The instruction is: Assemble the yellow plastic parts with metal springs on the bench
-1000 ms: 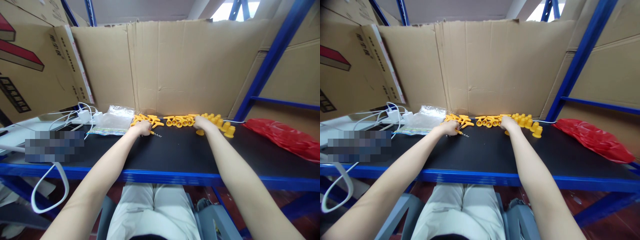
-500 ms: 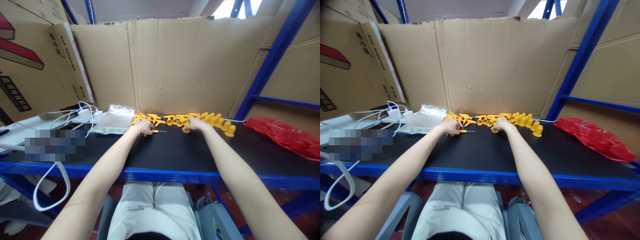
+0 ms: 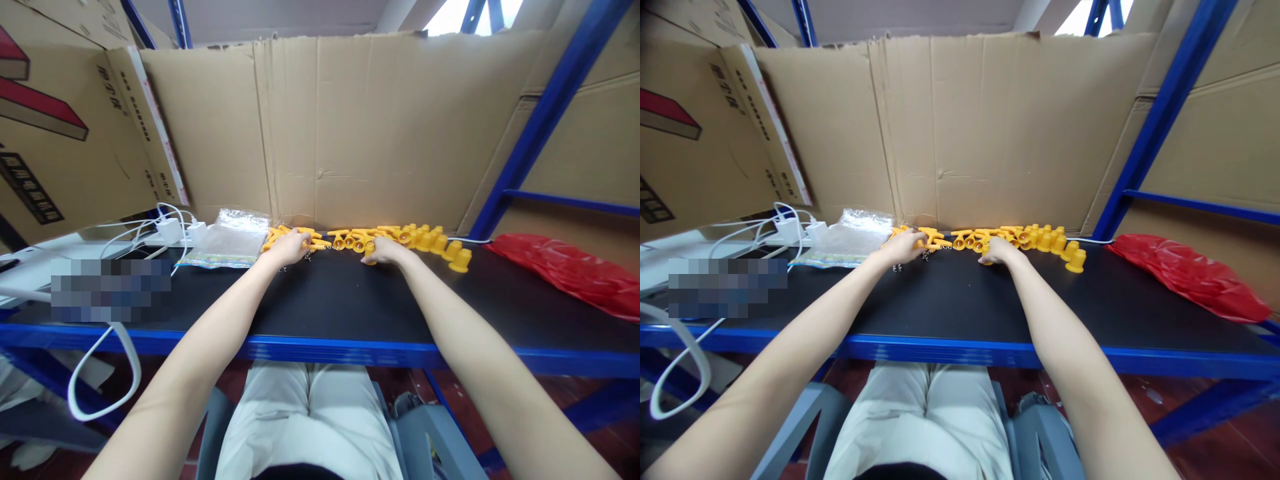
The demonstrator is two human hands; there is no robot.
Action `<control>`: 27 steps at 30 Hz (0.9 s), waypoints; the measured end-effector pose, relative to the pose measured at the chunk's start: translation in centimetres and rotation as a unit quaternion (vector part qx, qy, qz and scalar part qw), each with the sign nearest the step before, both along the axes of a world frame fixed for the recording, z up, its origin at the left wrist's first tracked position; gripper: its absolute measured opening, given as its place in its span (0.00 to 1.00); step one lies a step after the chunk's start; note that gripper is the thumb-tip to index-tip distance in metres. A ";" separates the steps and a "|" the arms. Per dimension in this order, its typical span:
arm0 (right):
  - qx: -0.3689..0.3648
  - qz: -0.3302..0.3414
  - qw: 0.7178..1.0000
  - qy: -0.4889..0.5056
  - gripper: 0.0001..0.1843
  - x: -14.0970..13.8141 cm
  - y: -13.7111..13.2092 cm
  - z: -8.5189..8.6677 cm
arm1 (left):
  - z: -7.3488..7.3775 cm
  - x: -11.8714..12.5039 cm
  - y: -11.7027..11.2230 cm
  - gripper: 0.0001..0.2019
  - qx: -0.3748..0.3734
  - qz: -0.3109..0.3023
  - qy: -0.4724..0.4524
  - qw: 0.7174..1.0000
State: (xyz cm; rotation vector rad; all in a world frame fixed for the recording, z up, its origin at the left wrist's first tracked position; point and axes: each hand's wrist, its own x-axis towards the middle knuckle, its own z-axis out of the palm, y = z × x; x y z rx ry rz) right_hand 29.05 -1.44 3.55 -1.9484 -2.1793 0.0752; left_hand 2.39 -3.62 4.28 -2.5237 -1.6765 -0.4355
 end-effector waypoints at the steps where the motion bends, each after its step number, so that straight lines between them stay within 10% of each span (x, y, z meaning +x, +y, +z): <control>1: -0.018 -0.009 1.000 -0.008 0.21 -0.2 -0.1 0.1 | 0.0 0.0 0.0 0.13 0.001 0.005 0.005 1.000; 11: -0.005 0.145 0.989 -0.003 0.17 -2.2 -1.3 0.5 | -0.4 -0.1 0.0 0.13 0.005 -0.016 0.018 1.000; 27: 0.012 0.148 0.989 0.001 0.21 -2.0 -1.0 0.4 | -0.4 0.0 -0.1 0.14 -0.011 -0.009 0.028 1.000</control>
